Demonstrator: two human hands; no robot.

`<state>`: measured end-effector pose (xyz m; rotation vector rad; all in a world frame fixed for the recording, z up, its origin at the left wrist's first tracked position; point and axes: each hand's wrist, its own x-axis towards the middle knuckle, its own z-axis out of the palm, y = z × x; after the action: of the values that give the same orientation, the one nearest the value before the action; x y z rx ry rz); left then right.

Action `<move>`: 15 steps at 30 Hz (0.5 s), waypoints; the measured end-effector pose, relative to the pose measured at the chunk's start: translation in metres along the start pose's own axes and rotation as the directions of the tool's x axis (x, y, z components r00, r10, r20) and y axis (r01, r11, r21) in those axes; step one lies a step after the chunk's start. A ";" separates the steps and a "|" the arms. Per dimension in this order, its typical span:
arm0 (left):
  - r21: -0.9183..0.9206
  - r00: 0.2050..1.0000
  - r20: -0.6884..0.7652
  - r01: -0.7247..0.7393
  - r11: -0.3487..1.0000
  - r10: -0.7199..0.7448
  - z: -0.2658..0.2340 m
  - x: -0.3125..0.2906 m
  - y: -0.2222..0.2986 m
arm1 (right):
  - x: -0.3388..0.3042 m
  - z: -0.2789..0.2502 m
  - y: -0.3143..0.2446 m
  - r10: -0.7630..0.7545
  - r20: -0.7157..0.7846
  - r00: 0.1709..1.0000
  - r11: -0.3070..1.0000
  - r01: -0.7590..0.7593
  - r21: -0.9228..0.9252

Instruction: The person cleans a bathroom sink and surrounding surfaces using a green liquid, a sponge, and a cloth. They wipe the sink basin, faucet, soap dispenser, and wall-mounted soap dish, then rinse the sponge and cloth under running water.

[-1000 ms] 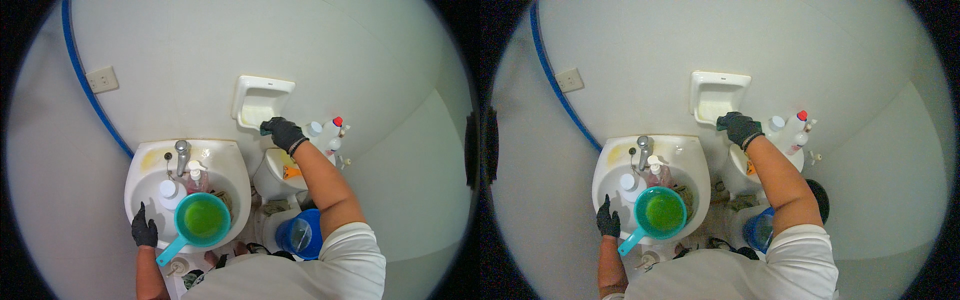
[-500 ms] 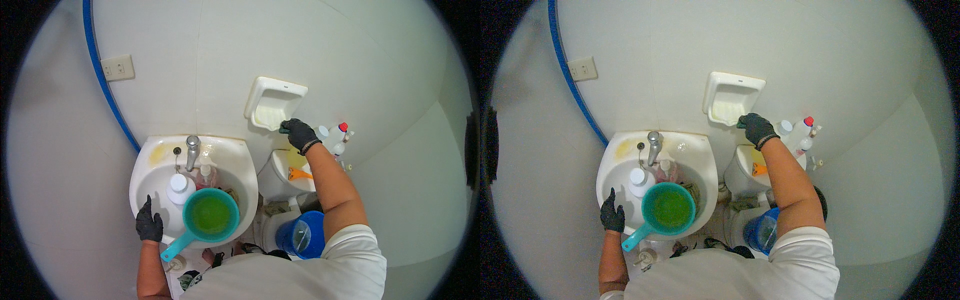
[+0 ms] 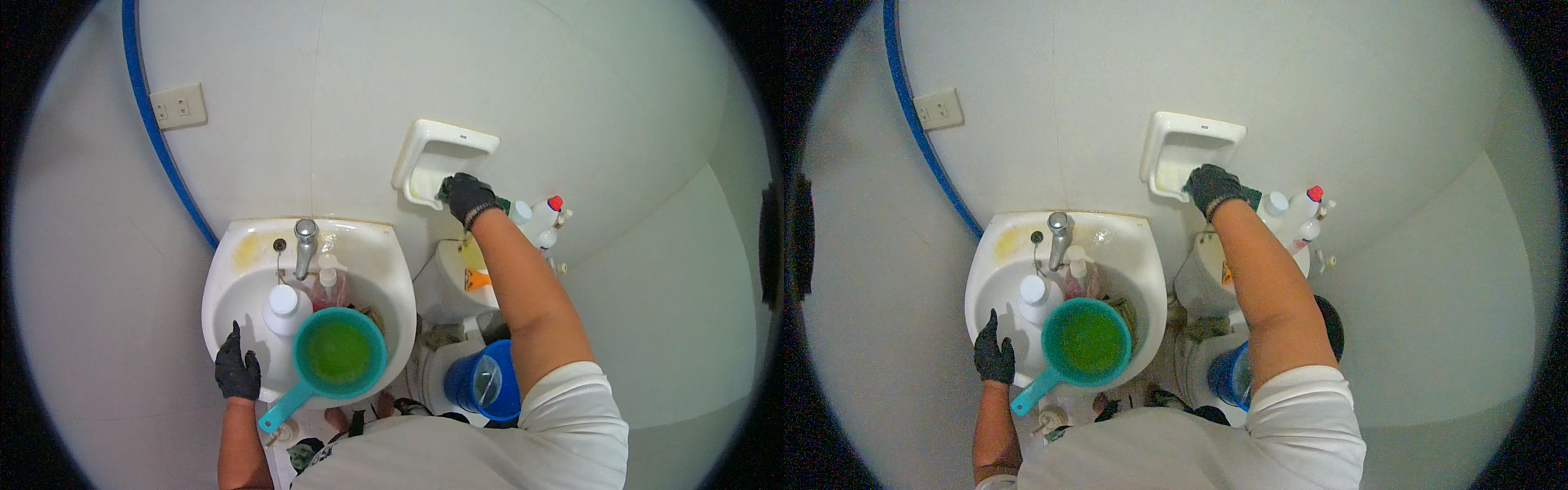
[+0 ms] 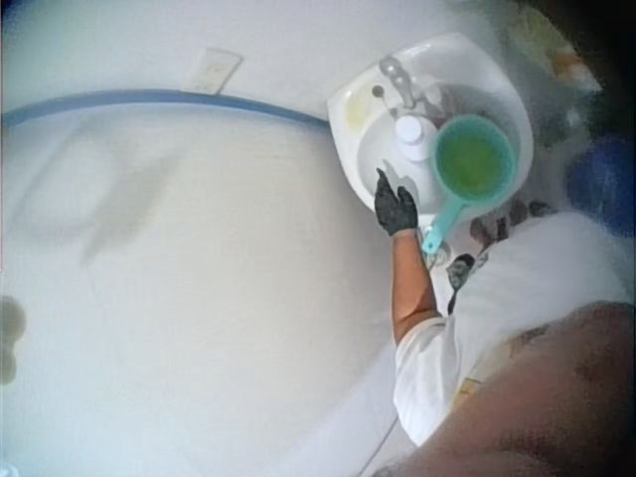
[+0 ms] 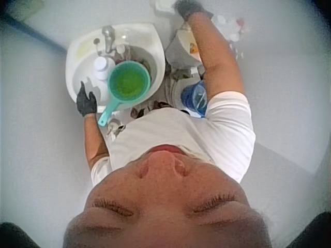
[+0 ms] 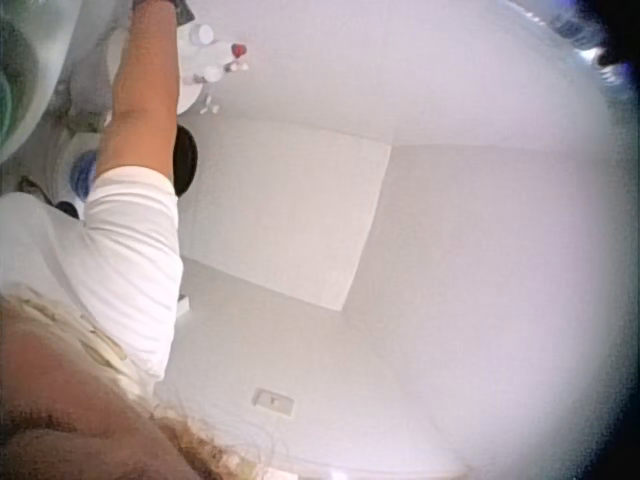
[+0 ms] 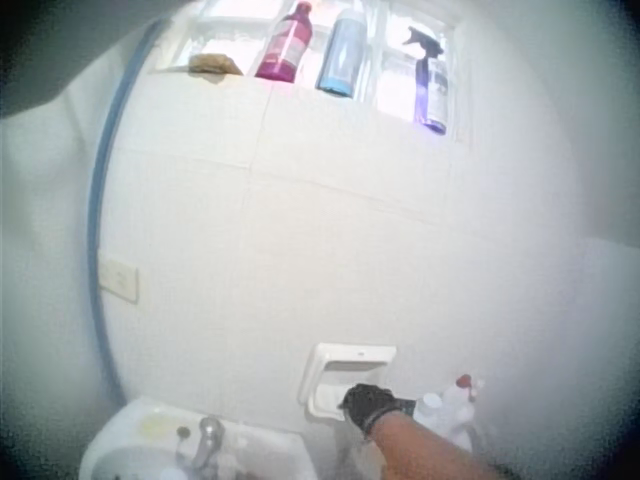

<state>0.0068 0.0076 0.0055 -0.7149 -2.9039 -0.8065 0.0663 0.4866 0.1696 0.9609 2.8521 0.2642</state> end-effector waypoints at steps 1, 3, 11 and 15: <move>-0.001 1.000 0.012 0.016 1.000 -0.016 -0.002 0.000 0.004 | 0.006 -0.002 -0.004 0.041 0.028 0.999 0.999 -0.042 0.028; -0.005 1.000 0.013 0.018 1.000 -0.018 -0.003 -0.001 0.002 | 0.007 -0.012 -0.011 0.051 0.080 0.995 0.997 -0.055 0.047; -0.029 0.999 0.036 0.025 0.999 -0.024 -0.001 -0.002 -0.004 | -0.018 -0.004 0.000 -0.113 0.070 0.991 0.993 0.114 -0.015; -0.027 0.998 0.056 0.011 1.000 -0.009 -0.001 0.000 -0.004 | 0.012 -0.011 -0.010 0.088 0.109 0.990 0.994 -0.095 0.062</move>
<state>0.0049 0.0040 0.0043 -0.7379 -2.9540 -0.8417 0.0487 0.4848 0.1775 1.0862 2.7410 0.1228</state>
